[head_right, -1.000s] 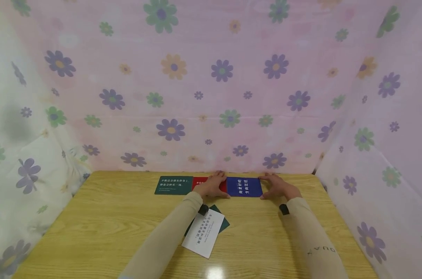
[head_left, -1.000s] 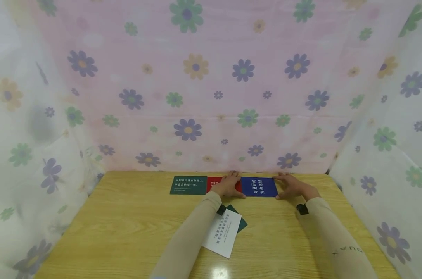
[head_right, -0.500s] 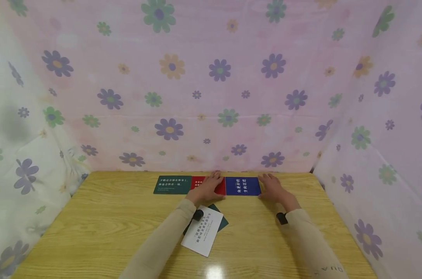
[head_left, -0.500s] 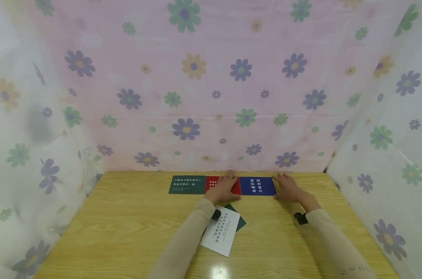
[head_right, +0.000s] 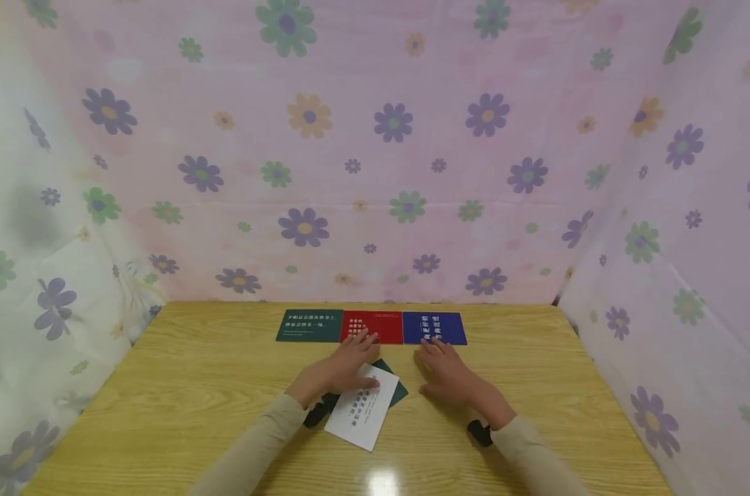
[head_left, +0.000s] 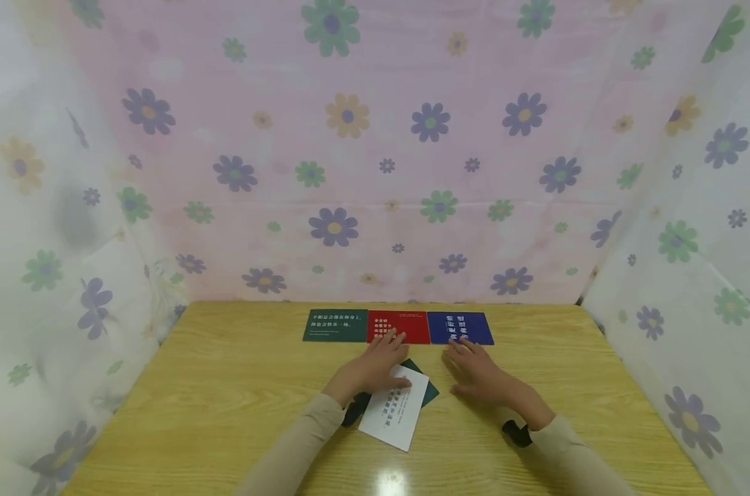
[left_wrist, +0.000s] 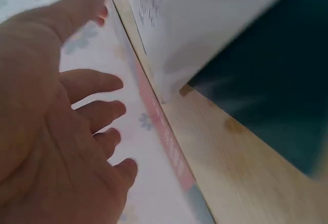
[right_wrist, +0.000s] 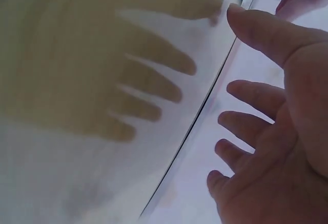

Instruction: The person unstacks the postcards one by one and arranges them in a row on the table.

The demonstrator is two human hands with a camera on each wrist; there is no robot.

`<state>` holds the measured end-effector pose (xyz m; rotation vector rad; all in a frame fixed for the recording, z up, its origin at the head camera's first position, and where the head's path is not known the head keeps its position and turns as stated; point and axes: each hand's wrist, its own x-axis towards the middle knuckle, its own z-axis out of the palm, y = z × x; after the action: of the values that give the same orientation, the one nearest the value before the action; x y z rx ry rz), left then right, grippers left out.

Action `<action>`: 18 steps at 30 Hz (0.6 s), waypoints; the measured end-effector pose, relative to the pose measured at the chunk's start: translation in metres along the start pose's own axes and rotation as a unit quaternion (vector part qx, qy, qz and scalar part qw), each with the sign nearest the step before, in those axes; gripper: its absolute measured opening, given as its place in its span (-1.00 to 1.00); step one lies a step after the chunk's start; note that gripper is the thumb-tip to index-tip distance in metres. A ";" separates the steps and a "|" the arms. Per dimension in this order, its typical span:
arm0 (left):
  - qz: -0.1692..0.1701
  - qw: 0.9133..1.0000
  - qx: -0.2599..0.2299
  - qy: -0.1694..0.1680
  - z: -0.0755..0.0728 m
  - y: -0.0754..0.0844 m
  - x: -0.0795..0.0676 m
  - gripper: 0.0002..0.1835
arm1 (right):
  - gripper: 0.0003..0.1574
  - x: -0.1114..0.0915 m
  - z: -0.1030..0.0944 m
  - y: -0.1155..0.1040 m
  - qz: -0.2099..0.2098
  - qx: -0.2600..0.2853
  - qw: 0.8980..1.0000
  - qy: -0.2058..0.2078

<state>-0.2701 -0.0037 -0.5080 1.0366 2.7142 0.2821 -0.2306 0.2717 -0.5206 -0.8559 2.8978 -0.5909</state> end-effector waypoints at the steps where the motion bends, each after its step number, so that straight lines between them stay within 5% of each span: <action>1: 0.003 1.000 -0.002 -0.001 0.000 0.001 -0.007 -0.17 | -0.14 -0.001 0.002 -0.007 -0.011 0.006 1.000 -0.005; 10: 0.024 0.999 0.034 -0.001 0.005 0.011 -0.062 -0.17 | -0.17 -0.007 0.017 -0.050 -0.033 0.056 0.997 -0.048; 18: 0.035 0.999 -0.005 -0.015 0.016 0.017 -0.100 -0.23 | -0.11 -0.012 0.024 -0.070 -0.026 0.052 0.994 -0.090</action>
<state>-0.1826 -0.0573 -0.5049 1.1248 2.6517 0.2882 -0.1813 0.2160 -0.5168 -0.9229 2.6658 -0.6280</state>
